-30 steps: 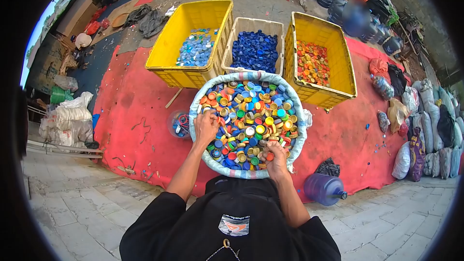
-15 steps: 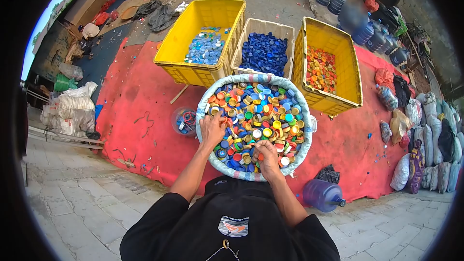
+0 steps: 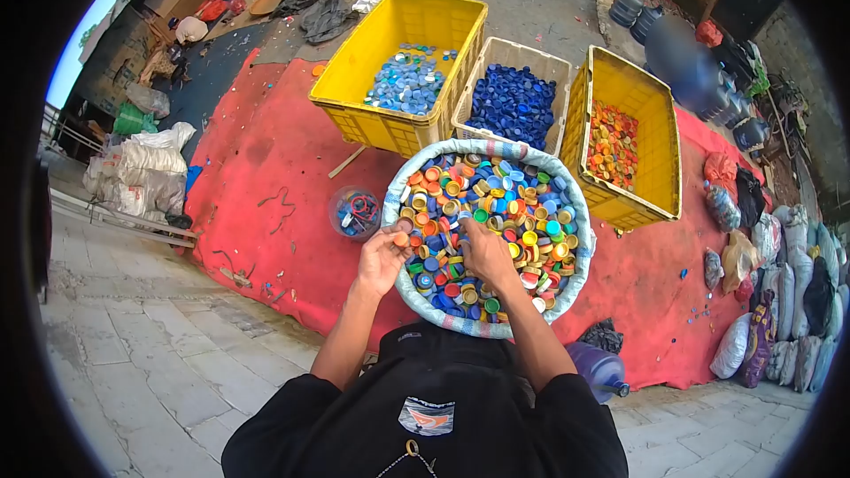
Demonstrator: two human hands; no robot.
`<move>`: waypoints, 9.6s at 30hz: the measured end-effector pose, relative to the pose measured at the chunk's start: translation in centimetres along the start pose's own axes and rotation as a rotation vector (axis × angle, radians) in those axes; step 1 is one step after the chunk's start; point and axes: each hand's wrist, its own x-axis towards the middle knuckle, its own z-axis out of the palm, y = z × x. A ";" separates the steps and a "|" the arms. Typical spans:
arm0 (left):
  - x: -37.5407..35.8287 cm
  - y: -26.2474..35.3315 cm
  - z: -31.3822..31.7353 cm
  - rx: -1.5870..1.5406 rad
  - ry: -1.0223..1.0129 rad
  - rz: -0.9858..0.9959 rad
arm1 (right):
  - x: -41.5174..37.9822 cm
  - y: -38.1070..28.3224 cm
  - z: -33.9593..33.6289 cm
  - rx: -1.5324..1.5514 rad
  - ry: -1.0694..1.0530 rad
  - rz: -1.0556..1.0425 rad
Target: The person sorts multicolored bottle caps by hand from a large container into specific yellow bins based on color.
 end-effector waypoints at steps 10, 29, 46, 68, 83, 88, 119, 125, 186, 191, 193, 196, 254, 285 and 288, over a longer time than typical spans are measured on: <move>-1.9 -1.1 -4.2 -0.241 0.056 -0.236 | 5.5 1.1 2.8 -0.311 -0.295 -0.173; 3.5 -0.9 0.9 1.662 -0.042 0.783 | -3.1 1.6 1.0 1.593 0.192 0.638; 5.2 -2.2 1.3 1.741 0.045 0.667 | -6.6 -2.8 1.9 1.788 0.285 0.787; 1.7 -4.6 3.2 -0.287 -0.469 -0.463 | -7.1 -4.1 -1.6 1.901 0.677 0.650; 4.7 -14.2 19.1 -0.078 -0.295 -0.593 | -11.3 5.3 -11.5 1.918 0.965 0.644; 8.5 -13.7 33.0 -0.255 -0.483 -0.414 | -3.8 13.7 -21.4 1.974 0.927 0.182; -4.5 -15.7 7.9 0.269 -0.083 0.034 | -4.7 12.6 -11.1 -0.213 0.432 0.156; -5.8 -15.6 7.2 0.310 -0.063 0.074 | 0.5 12.9 -9.9 -0.421 0.270 0.220; 15.2 -17.7 21.4 1.686 -0.287 0.719 | -11.7 7.2 -9.9 0.994 0.341 0.663; 13.7 -16.2 19.7 1.060 -0.275 0.523 | -10.2 9.5 -12.1 0.112 0.458 0.318; 11.4 -14.5 18.8 0.645 -0.262 0.179 | -8.7 10.4 -13.7 -0.096 0.400 0.176; 7.7 -12.5 15.2 0.078 -0.299 -0.035 | -5.7 12.5 -15.0 -0.310 0.217 0.102; -5.1 -13.6 16.9 0.632 -0.383 -0.189 | -13.8 5.3 -11.9 0.705 0.245 0.302; -7.9 -15.5 10.9 0.417 -0.067 -0.006 | -12.7 2.7 -8.2 1.120 -0.244 0.390; -8.5 -15.1 10.6 0.389 -0.036 0.022 | -12.7 2.5 -7.2 1.114 -0.266 0.423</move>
